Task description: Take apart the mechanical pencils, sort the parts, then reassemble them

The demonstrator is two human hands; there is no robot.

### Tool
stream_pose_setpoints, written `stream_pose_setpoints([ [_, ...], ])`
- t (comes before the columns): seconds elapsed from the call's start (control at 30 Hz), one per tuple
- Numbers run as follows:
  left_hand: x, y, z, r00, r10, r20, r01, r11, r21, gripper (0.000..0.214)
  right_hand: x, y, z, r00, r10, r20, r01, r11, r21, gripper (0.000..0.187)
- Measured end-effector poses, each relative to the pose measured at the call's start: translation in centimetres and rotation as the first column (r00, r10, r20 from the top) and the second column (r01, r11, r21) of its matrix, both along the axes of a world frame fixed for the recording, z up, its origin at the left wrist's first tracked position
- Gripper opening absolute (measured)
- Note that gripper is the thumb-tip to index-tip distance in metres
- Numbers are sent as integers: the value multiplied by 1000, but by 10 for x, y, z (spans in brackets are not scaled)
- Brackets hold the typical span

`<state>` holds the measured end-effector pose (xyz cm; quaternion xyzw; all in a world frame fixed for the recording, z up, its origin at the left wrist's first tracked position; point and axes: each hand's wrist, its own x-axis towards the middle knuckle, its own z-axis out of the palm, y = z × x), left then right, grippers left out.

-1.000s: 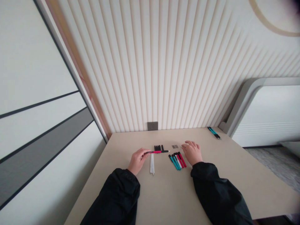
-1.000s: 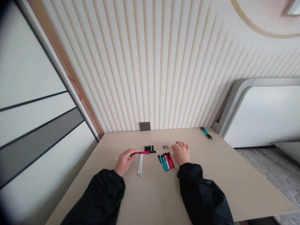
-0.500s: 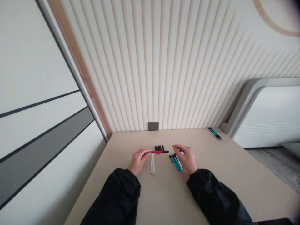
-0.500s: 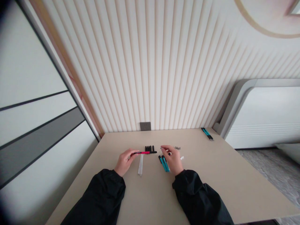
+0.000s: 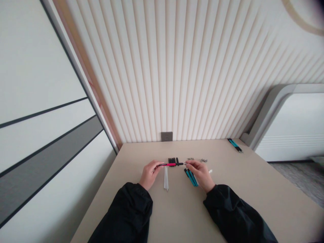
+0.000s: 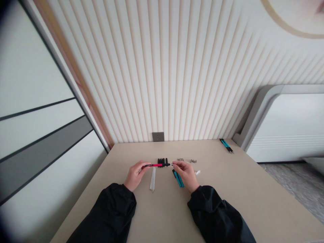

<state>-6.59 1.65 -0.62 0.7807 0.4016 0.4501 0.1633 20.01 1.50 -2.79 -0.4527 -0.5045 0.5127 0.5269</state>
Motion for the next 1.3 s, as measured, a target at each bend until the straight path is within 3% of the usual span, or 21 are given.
stream_pose_setpoints([
  [0.2, 1, 0, 0, 1000, -12, 13, 12, 1000, -2, 20, -2, -2, 3, 999, 23, -25, -24, 999, -47, 51],
  [0.4, 2, -1, 1, 1000, -19, -5, 19, 1000, -8, 18, -3, -5, 6, 1000, -6, -11, 6, 1000, -2, 47],
  [0.67, 4, -1, 2, 998, -60, 10, 60, 998, -16, 21, -3, -5, 6, 986, -11, 169, 7, 1000, 20, 48],
  [0.77, 4, -1, 2, 998, -57, 9, 58, 998, -25, 20, -3, -7, 9, 957, -34, 287, 17, 998, 64, 49],
  [1.03, 4, -2, 4, 999, -32, -3, 32, 999, -21, 20, -3, -9, 13, 925, -67, 373, -7, 981, 194, 42],
  [1.17, 4, -1, 4, 999, -34, 1, 34, 999, -22, 19, -2, -10, 15, 893, -108, 437, 23, 981, 194, 37],
  [1.3, 5, -2, 4, 998, -61, 22, 62, 998, -16, 19, -2, -11, 14, 880, -91, 467, 19, 987, 157, 47],
])
